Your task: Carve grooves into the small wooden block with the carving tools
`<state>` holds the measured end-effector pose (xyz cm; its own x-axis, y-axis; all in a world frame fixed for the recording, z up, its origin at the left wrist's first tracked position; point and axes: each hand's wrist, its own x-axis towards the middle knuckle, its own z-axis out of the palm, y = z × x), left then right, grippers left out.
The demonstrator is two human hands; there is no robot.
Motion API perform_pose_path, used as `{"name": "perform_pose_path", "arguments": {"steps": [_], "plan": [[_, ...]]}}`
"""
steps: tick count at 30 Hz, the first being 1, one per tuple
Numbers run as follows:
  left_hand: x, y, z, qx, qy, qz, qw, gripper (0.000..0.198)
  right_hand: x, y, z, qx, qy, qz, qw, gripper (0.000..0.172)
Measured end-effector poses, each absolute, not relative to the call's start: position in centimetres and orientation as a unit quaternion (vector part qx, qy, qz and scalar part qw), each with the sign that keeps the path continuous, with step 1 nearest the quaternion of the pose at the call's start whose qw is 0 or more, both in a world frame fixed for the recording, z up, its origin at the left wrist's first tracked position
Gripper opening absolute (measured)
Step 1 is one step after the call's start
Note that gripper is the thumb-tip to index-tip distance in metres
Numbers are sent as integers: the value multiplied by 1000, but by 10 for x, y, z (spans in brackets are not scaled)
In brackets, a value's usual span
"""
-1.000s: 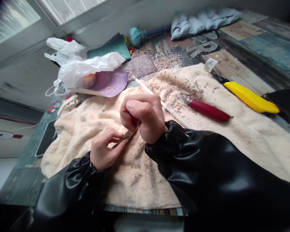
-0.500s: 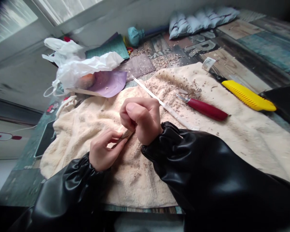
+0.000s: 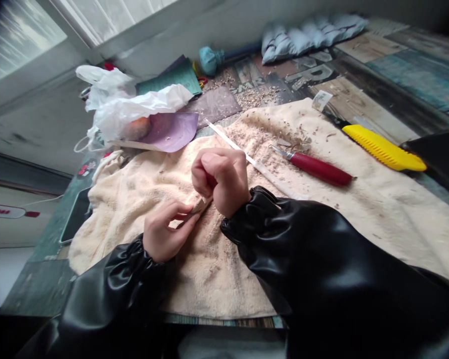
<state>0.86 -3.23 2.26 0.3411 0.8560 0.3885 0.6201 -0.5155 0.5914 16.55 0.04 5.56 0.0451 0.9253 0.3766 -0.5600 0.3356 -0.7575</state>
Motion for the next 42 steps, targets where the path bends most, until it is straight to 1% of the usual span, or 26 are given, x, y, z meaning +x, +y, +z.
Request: {"name": "perform_pose_path", "arguments": {"steps": [3, 6, 11, 18, 25, 32, 36, 42], "plan": [[8, -31, 22, 802, 458, 347, 163, 2, 162, -3, 49, -215, -433, 534, 694, 29], [6, -29, 21, 788, 467, 356, 188, 5, 161, -4, 46, -216, -447, 531, 687, 27], [5, -28, 21, 781, 471, 353, 207, 4, 172, -3, 57, -214, -454, 546, 671, 24], [7, -30, 22, 784, 477, 345, 199, 2, 181, -6, 66, -217, -521, 530, 633, 24], [8, -32, 22, 791, 465, 345, 199, 1, 172, -1, 49, -205, -486, 538, 658, 25], [7, -31, 22, 785, 474, 344, 204, 1, 178, -9, 60, -221, -516, 543, 625, 25], [7, -31, 22, 786, 473, 344, 199, 1, 177, -8, 60, -224, -510, 534, 636, 25], [8, -32, 24, 796, 459, 342, 198, 3, 167, -3, 43, -209, -473, 534, 669, 27]]}}
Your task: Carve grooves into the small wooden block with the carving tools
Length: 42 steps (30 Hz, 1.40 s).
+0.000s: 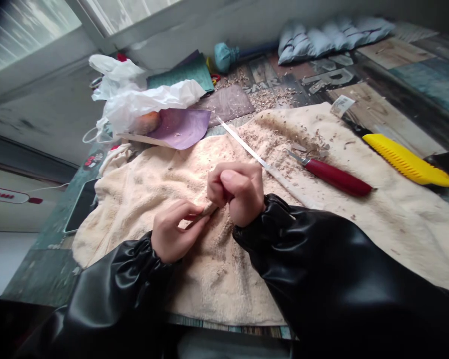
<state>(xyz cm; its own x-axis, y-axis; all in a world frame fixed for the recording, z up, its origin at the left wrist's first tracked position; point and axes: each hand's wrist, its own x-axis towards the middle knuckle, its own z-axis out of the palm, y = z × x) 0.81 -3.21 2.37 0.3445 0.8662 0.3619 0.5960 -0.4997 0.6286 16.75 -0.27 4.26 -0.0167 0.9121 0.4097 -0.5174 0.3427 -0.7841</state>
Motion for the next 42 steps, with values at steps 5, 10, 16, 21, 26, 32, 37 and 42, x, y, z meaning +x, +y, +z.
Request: {"name": "perform_pose_path", "arguments": {"steps": [5, 10, 16, 21, 26, 32, 37, 42], "plan": [[7, -31, 24, 781, 472, 350, 212, 2, 169, -7, 48, -218, -499, 532, 649, 27], [8, -30, 24, 783, 468, 352, 209, 2, 176, -8, 63, -223, -516, 517, 645, 24], [9, -31, 23, 783, 471, 349, 206, 1, 175, -9, 65, -222, -515, 508, 654, 23], [9, -32, 23, 788, 462, 351, 205, 2, 176, -6, 66, -233, -499, 513, 659, 24], [9, -33, 23, 804, 454, 339, 180, 3, 175, -1, 66, -232, -466, 522, 676, 26], [9, -33, 23, 809, 450, 334, 176, 2, 173, -1, 62, -222, -455, 524, 685, 25], [9, -33, 23, 817, 446, 329, 160, 3, 170, -1, 58, -219, -437, 537, 688, 26], [8, -33, 22, 815, 447, 331, 165, 4, 164, -5, 46, -218, -444, 522, 695, 26]]}}
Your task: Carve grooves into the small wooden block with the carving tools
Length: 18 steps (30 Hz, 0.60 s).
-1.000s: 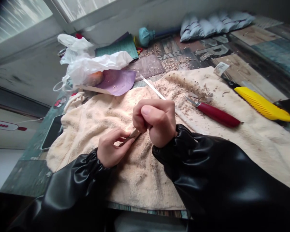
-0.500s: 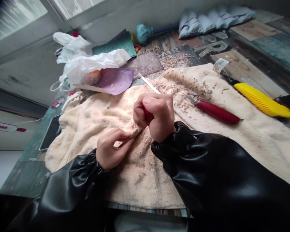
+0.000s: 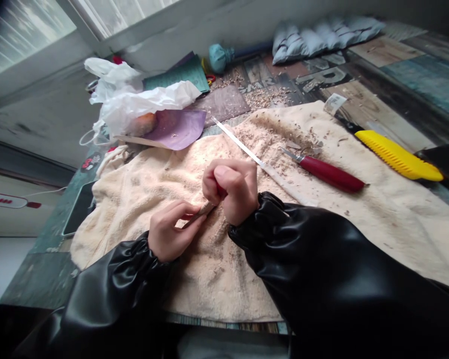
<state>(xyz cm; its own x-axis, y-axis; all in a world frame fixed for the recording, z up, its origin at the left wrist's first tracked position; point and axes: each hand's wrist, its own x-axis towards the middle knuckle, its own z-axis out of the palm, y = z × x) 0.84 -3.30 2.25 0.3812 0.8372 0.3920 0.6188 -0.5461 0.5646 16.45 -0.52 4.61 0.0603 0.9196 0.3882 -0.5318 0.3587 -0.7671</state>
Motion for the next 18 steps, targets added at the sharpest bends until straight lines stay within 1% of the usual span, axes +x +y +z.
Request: {"name": "perform_pose_path", "arguments": {"steps": [3, 11, 18], "plan": [[7, -33, 22, 809, 451, 333, 174, 4, 166, -8, 46, -219, -460, 510, 693, 26], [7, -32, 20, 801, 457, 335, 193, 4, 180, -5, 64, -222, -465, 554, 654, 24], [7, -33, 23, 801, 453, 342, 192, 4, 180, -13, 66, -231, -517, 530, 631, 24]]}}
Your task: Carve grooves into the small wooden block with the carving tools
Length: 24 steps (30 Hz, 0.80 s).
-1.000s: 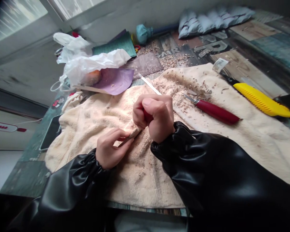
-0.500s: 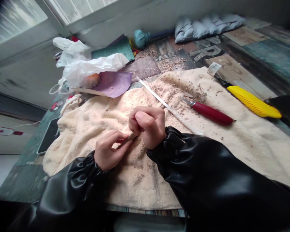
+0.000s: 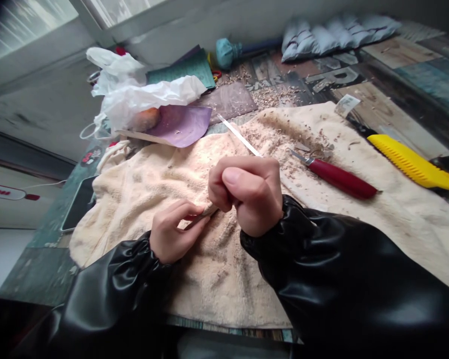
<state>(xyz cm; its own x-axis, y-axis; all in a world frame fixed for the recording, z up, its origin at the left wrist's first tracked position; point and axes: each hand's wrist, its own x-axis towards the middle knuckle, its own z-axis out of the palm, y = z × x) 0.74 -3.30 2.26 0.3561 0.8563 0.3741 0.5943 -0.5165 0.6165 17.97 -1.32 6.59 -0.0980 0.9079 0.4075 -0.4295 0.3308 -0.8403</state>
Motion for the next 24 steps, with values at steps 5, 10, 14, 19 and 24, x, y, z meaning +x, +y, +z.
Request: {"name": "perform_pose_path", "arguments": {"steps": [5, 10, 14, 19, 24], "plan": [[8, -32, 24, 801, 457, 334, 194, 5, 182, -13, 70, -238, -514, 532, 629, 23], [8, -32, 24, 803, 452, 338, 192, 6, 184, -9, 66, -224, -486, 539, 651, 23], [8, -31, 23, 810, 445, 332, 187, 7, 181, -8, 58, -214, -484, 550, 646, 25], [7, -31, 23, 804, 447, 336, 201, 6, 176, -8, 48, -207, -486, 544, 652, 25], [6, -31, 23, 794, 453, 345, 212, 5, 180, -12, 58, -204, -513, 540, 635, 24]]}}
